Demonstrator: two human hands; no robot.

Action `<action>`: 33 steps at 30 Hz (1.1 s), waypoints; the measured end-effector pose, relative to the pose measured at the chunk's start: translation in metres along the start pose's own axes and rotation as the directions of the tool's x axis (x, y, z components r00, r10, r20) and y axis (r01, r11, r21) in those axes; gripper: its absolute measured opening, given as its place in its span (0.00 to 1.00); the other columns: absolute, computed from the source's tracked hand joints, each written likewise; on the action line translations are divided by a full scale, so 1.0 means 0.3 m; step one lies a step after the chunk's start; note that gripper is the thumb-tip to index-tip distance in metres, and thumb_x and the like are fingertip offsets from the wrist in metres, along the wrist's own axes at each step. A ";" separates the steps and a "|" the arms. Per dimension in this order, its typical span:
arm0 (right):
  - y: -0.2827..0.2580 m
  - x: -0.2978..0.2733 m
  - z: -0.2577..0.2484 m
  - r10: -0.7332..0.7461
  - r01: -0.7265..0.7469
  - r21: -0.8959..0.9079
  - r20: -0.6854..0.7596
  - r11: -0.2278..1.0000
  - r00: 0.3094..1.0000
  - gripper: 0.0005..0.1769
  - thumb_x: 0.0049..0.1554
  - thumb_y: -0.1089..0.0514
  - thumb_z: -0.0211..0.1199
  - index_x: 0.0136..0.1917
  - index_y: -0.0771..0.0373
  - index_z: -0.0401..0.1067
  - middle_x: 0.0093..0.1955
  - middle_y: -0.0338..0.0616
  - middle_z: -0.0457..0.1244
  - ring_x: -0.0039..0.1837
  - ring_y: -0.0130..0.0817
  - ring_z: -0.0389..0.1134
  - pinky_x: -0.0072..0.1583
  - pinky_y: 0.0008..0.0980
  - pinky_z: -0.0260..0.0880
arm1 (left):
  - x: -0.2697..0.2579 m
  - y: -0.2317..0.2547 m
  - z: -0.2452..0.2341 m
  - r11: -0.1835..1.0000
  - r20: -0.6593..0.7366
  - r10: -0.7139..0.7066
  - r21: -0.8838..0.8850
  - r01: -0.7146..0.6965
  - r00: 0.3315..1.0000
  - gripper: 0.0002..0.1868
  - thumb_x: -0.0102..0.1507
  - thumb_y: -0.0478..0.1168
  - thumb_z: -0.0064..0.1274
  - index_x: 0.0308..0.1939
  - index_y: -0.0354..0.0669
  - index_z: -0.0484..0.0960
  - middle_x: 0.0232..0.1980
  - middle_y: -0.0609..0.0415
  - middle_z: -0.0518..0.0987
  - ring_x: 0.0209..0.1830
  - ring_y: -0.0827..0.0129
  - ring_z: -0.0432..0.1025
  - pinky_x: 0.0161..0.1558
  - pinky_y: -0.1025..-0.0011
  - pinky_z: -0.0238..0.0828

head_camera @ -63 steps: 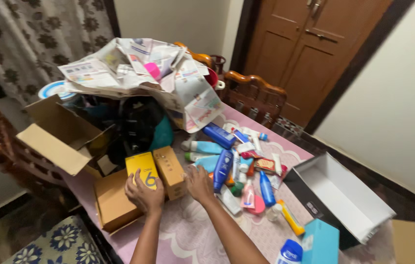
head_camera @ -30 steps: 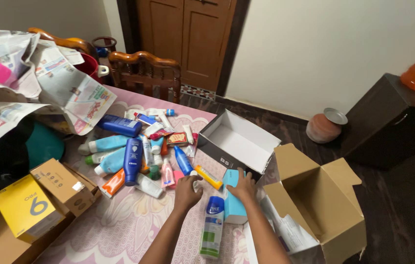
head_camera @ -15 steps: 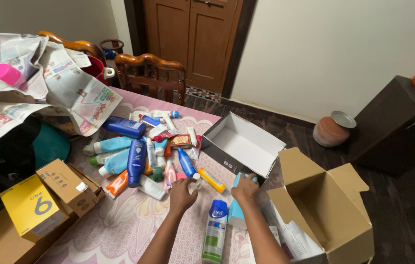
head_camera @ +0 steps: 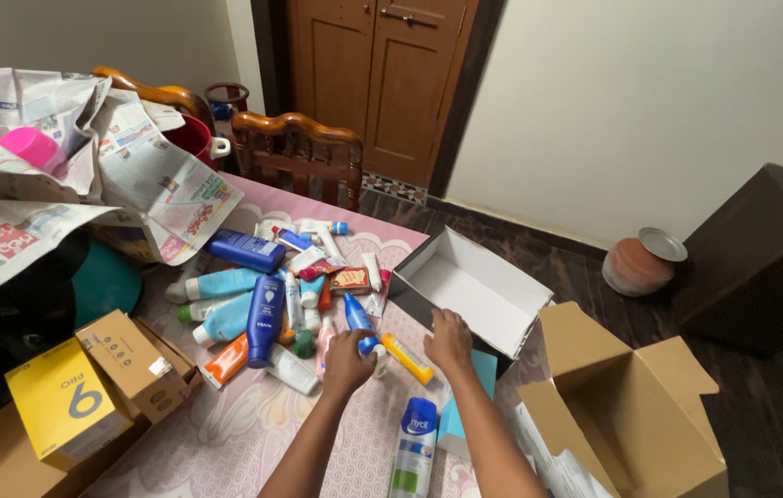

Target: The person organizes various toiletries and personal care items on a table covered with a pink patterned cloth. They pick up bottles, tubes, and boxes from a scattered pile and place them into a white rectangular box. The person handles items one by one, arranging them neatly inside the container.

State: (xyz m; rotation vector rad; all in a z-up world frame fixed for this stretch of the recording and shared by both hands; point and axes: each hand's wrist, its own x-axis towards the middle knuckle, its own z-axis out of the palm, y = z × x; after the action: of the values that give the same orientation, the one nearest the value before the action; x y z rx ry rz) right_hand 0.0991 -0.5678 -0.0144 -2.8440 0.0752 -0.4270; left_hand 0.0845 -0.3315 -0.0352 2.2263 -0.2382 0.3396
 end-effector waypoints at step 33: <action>0.148 0.054 0.020 -0.233 0.205 0.402 0.021 0.892 0.972 0.28 0.41 0.81 0.56 0.49 0.61 0.81 0.45 0.47 0.69 0.48 0.45 0.72 0.50 0.39 0.71 | 0.172 -0.052 0.129 0.940 -0.014 0.329 0.099 -0.326 0.944 0.29 0.53 0.29 0.52 0.60 0.41 0.77 0.64 0.45 0.76 0.67 0.49 0.67 0.69 0.56 0.61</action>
State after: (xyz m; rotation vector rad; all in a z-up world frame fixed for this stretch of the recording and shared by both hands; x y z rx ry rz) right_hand 0.1158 -0.6106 -0.0273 -2.4652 -0.3162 -0.3415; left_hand 0.1441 -0.3549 -0.0533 2.2716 -0.5910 0.5748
